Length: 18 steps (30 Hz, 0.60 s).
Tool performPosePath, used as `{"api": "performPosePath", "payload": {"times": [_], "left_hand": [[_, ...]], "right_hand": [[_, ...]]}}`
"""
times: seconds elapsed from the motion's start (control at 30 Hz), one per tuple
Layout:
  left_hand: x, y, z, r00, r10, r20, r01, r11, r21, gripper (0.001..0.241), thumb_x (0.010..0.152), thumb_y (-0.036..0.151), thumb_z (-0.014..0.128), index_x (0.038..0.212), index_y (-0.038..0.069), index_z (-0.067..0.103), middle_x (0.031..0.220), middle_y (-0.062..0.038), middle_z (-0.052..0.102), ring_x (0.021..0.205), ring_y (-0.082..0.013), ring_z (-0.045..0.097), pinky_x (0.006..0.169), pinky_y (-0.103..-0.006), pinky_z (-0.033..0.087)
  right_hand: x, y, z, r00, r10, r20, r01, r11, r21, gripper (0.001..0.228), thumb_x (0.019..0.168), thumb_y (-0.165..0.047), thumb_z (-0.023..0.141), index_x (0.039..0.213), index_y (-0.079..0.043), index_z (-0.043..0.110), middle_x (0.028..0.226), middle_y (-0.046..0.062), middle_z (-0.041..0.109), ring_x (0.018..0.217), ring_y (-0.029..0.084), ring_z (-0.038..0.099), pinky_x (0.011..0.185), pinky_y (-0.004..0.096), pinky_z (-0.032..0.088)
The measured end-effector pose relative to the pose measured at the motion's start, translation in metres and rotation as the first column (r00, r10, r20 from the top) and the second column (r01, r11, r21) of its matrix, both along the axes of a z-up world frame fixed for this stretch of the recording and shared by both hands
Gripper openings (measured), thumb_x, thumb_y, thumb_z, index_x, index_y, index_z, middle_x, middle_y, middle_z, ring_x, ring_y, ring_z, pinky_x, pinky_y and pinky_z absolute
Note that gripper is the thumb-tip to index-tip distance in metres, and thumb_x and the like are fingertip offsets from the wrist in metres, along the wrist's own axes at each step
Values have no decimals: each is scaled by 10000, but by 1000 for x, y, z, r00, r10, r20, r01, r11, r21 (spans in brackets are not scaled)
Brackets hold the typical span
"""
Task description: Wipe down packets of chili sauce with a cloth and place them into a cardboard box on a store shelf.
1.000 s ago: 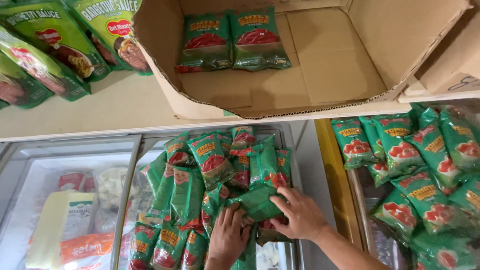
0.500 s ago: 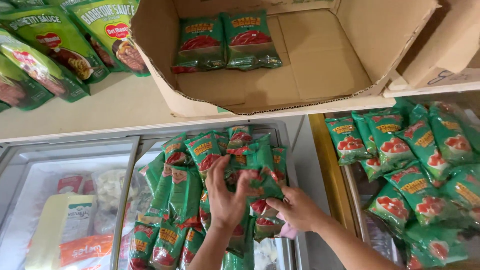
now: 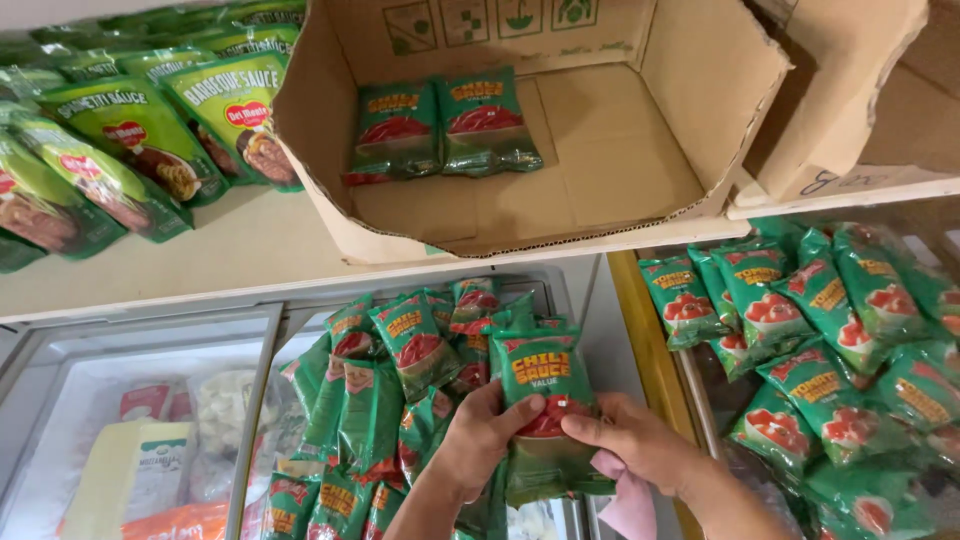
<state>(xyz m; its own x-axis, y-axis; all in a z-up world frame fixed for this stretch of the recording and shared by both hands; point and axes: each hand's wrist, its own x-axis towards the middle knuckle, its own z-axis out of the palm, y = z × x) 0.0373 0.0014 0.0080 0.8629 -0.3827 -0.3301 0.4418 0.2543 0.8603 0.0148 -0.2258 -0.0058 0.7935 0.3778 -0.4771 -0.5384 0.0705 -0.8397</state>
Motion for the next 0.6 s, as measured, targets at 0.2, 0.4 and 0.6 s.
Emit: {"api": "performPosePath", "payload": {"times": [0.2, 0.4, 0.6], "left_hand": [[0, -15, 90, 976, -104, 190, 119, 990, -73, 507, 888, 179, 752, 1325, -19, 588, 1173, -94, 740, 1042, -147, 690, 943, -318, 560], [10, -23, 169, 923, -202, 329, 229, 972, -45, 499, 896, 155, 753, 1318, -46, 578, 1184, -88, 729, 1046, -149, 674, 954, -335, 568], [61, -39, 231, 870, -84, 486, 31, 993, 116, 415, 899, 194, 732, 1238, -37, 671, 1101, -95, 764, 956, -138, 696, 884, -310, 581]], "right_hand": [[-5, -32, 79, 1000, -18, 15, 22, 945, -327, 473, 868, -418, 778, 1039, 10, 672, 587, 48, 517, 437, 108, 493, 409, 290, 385], [0, -54, 154, 997, -52, 48, 55, 997, -58, 331, 894, -283, 760, 969, 30, 685, 586, -12, 476, 395, 75, 380, 373, 267, 315], [49, -27, 251, 907, -342, 247, 373, 923, -92, 279, 864, -233, 684, 1060, -35, 699, 713, -14, 646, 513, 70, 495, 438, 243, 370]]}}
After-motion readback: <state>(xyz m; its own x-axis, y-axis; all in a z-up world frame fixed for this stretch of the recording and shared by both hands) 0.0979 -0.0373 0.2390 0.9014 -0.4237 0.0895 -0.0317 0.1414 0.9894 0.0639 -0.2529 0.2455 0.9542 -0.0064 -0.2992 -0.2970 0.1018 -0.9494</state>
